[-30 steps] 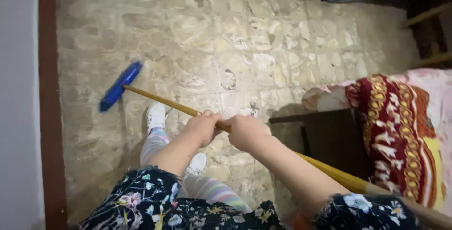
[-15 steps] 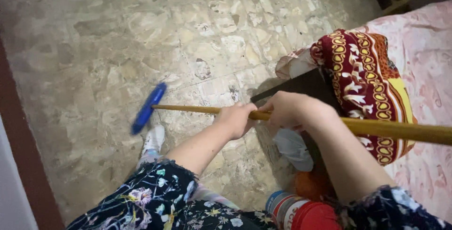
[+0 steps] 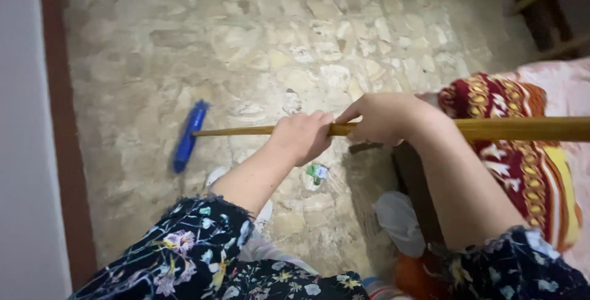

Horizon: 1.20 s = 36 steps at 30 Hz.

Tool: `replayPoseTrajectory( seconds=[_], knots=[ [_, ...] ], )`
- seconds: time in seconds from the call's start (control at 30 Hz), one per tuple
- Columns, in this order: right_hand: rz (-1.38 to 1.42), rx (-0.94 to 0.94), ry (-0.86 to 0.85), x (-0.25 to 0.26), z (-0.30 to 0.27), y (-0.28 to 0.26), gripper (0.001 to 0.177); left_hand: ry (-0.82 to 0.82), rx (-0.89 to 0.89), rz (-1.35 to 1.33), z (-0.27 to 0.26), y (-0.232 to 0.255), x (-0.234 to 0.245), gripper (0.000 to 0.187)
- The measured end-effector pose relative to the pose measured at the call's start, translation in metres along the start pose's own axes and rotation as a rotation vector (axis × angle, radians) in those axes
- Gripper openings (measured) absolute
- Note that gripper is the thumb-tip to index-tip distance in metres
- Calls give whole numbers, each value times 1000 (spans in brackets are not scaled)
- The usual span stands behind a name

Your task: Sweeping the bedroom floor with a broom and then smoothing bed sheets and organizing folded clothes on a bed.

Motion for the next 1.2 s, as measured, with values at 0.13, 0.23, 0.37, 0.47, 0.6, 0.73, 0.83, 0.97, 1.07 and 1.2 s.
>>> replayPoseTrajectory(
  seconds=[0.13, 0.23, 0.37, 0.47, 0.6, 0.73, 0.83, 0.97, 1.07, 1.2],
  knots=[
    [-99, 143, 73, 0, 14, -64, 46, 14, 102, 52, -35, -59, 3, 21],
    [-130, 183, 99, -3, 24, -115, 45, 3, 181, 36, -63, -102, 12, 24],
    [-183, 248, 149, 0, 40, -170, 39, -47, 319, 43, -91, -145, 30, 26],
    [-204, 333, 155, -4, 62, -205, 37, -90, 413, 44, -107, -174, 42, 26],
    [-204, 410, 110, -14, 69, -253, 32, -157, 644, -27, -134, -212, 36, 30],
    [-207, 374, 54, -24, 73, -267, 32, -252, 631, -36, -147, -210, 44, 30],
    [-204, 350, 4, -32, 77, -257, 39, -265, 670, -125, -143, -207, 32, 29],
    [-138, 332, -19, -54, 84, -228, 35, -257, 655, -196, -136, -190, 5, 27],
    [-117, 313, -29, -69, 86, -196, 35, -256, 641, -224, -126, -170, -20, 26],
    [-92, 256, -36, -74, 77, -133, 42, -201, 545, -159, -94, -131, -64, 24]
  ],
)
Point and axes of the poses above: each hand's wrist, its own z-axis towards the middle knuckle, its own x-axis out of the back of the hand, y = z × x, the point moved 4 cm from there along z, towards the middle knuckle, and after that the axes turned 11 degrees about -x, right-handed, at the moved point
